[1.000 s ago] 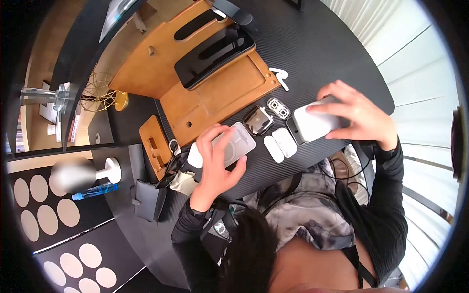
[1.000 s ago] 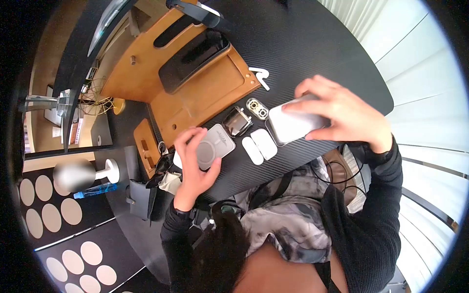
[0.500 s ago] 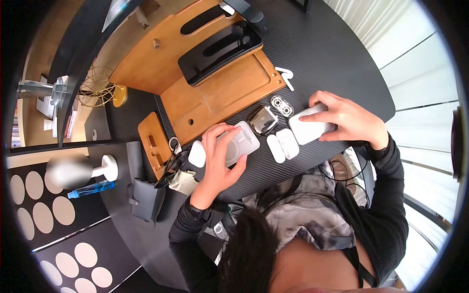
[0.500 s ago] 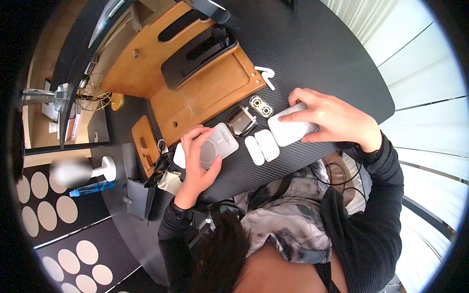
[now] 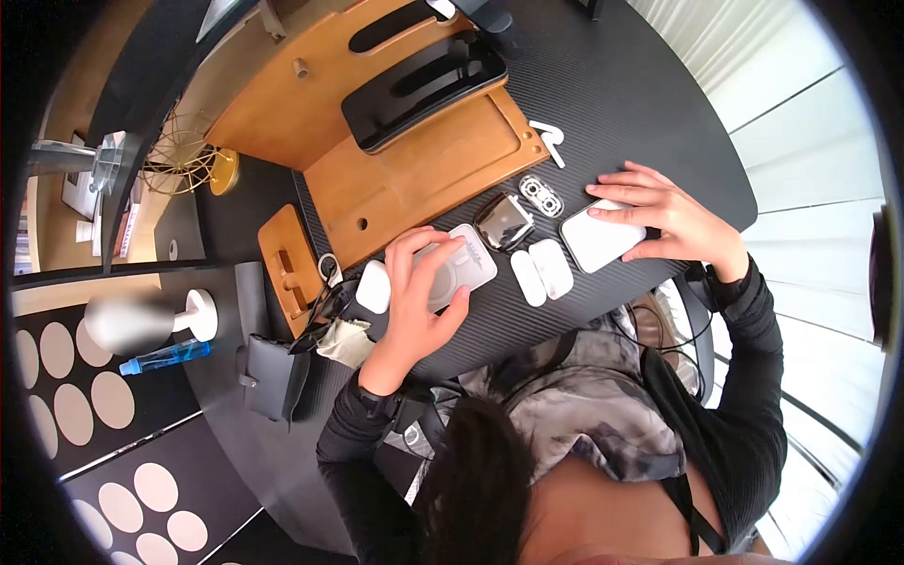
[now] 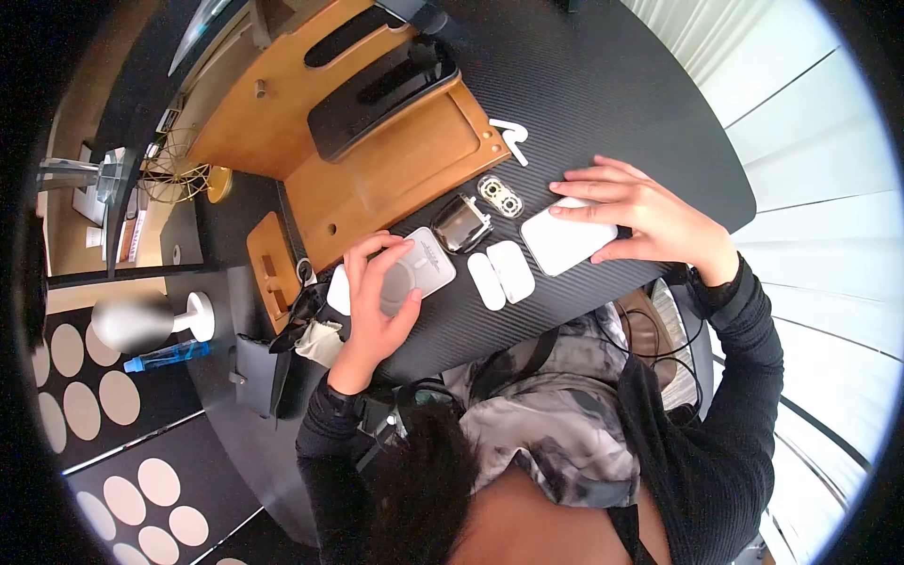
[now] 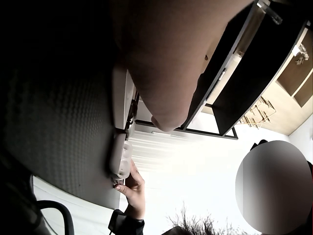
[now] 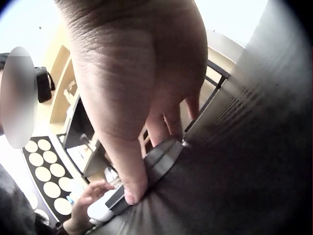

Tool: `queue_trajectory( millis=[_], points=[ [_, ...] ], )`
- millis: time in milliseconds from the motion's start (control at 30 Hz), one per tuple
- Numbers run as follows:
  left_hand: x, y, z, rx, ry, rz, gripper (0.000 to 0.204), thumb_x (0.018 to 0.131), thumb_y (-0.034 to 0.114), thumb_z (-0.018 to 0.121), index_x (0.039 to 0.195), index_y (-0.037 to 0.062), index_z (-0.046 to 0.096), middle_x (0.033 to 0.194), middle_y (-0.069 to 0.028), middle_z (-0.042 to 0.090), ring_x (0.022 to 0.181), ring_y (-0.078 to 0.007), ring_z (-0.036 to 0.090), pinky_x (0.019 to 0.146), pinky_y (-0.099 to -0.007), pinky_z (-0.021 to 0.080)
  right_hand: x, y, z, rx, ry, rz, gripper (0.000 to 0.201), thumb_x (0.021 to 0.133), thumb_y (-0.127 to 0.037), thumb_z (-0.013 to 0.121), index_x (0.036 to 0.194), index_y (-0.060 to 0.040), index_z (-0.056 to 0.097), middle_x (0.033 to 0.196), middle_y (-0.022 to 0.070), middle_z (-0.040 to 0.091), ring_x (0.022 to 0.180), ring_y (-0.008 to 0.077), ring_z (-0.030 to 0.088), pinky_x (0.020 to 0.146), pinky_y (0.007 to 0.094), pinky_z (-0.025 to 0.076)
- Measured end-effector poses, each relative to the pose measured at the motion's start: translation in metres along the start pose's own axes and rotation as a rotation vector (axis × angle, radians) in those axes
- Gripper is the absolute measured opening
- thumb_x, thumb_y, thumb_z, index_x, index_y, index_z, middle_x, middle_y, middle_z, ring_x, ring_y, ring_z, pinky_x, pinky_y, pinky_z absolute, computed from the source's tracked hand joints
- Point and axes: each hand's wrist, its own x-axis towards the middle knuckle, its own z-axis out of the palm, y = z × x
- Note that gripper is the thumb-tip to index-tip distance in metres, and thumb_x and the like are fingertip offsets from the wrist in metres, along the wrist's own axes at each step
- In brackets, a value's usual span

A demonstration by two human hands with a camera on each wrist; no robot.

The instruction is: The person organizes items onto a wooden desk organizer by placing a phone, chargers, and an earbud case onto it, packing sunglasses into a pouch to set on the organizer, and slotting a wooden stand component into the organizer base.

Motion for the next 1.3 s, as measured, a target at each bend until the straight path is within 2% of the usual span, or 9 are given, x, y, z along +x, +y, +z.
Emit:
queue_trajectory(
  millis=[333,467,567,667,733,867,1100,1233,1300],
  points=[
    [-0.003,0.000,-0.001,-0.027,0.084,0.064,0.047,0.073,0.016,0.069,0.116,0.0016,0.057,0.115,-0.0150,0.054,0.106,-0.0332,0.050,0.095,-0.0427,0.037,0.014,-0.014,-0.009,0.064,0.196,-0.100,0.054,0.061,-0.014,0.078,0.114,-0.0106,0.067,0.119,0.0097,0.059,0.105,0.0283,0.053,0.090,0.0403,0.047],
    [-0.003,0.001,-0.001,-0.150,0.037,0.133,0.071,0.074,0.045,0.075,0.122,-0.0015,0.053,0.117,-0.0167,0.059,0.109,-0.0317,0.051,0.095,-0.0425,0.038,0.046,-0.051,-0.009,-0.164,0.352,-0.438,0.043,0.070,-0.010,0.069,0.112,-0.0111,0.065,0.122,0.0079,0.055,0.107,0.0250,0.051,0.083,0.0335,0.052],
    [-0.010,0.010,0.001,-0.256,0.012,0.063,0.062,0.077,0.035,0.075,0.118,-0.0058,0.054,0.108,-0.0182,0.061,0.101,-0.0316,0.056,0.088,-0.0396,0.044,0.070,-0.061,0.009,-0.265,0.398,-0.618,0.037,0.072,-0.011,0.064,0.109,-0.0111,0.063,0.121,0.0069,0.054,0.110,0.0239,0.050,0.075,0.0286,0.056],
    [-0.016,0.004,0.003,-0.334,0.077,0.050,0.045,0.081,0.024,0.072,0.110,-0.0076,0.056,0.103,-0.0188,0.062,0.093,-0.0308,0.059,0.084,-0.0364,0.046,0.082,-0.068,0.011,-0.061,0.318,-0.605,0.035,0.073,-0.006,0.070,0.108,-0.0101,0.067,0.120,0.0076,0.058,0.104,0.0243,0.054,0.074,0.0298,0.053],
    [-0.013,0.005,0.002,-0.302,0.097,0.077,0.039,0.083,0.020,0.070,0.107,-0.0079,0.057,0.101,-0.0188,0.062,0.090,-0.0301,0.059,0.082,-0.0354,0.046,0.089,-0.064,0.018,0.469,0.296,-0.463,0.037,0.082,-0.014,0.066,0.118,-0.0062,0.062,0.114,0.0110,0.058,0.094,0.0244,0.059,0.070,0.0328,0.054],
    [-0.018,0.005,0.012,-0.292,0.183,-0.059,0.032,0.079,0.017,0.073,0.100,-0.0046,0.061,0.092,-0.0162,0.065,0.083,-0.0313,0.061,0.078,-0.0369,0.048,0.094,-0.047,0.023,0.490,0.269,-0.399,0.041,0.083,-0.018,0.069,0.120,-0.0028,0.061,0.090,0.0128,0.065,0.074,0.0280,0.063,0.067,0.0356,0.050],
    [-0.027,0.002,0.017,-0.513,0.236,-0.341,0.039,0.086,0.018,0.068,0.113,-0.0066,0.056,0.102,-0.0144,0.063,0.086,-0.0200,0.060,0.078,-0.0294,0.047,0.109,-0.045,0.015,0.594,0.108,-0.146,0.046,0.084,-0.015,0.068,0.127,-0.0054,0.055,0.099,0.0119,0.065,0.073,0.0175,0.061,0.063,0.0290,0.049],
    [-0.016,-0.002,0.012,-0.371,0.229,-0.124,0.047,0.087,0.010,0.060,0.129,-0.0055,0.045,0.113,-0.0164,0.058,0.101,-0.0227,0.055,0.091,-0.0341,0.042,0.117,-0.022,0.017,1.038,0.183,0.122,0.031,0.087,-0.013,0.066,0.116,-0.0055,0.057,0.094,0.0016,0.057,0.081,0.0093,0.059,0.064,0.0246,0.050],
    [-0.012,0.000,0.009,-0.317,0.252,-0.109,0.043,0.084,0.007,0.060,0.125,-0.0032,0.049,0.109,-0.0151,0.057,0.099,-0.0262,0.054,0.091,-0.0355,0.041,0.121,0.010,0.025,0.928,0.321,0.104,0.025,0.088,-0.014,0.066,0.109,-0.0055,0.057,0.096,-0.0005,0.056,0.082,0.0086,0.059,0.064,0.0226,0.051]
  ],
)
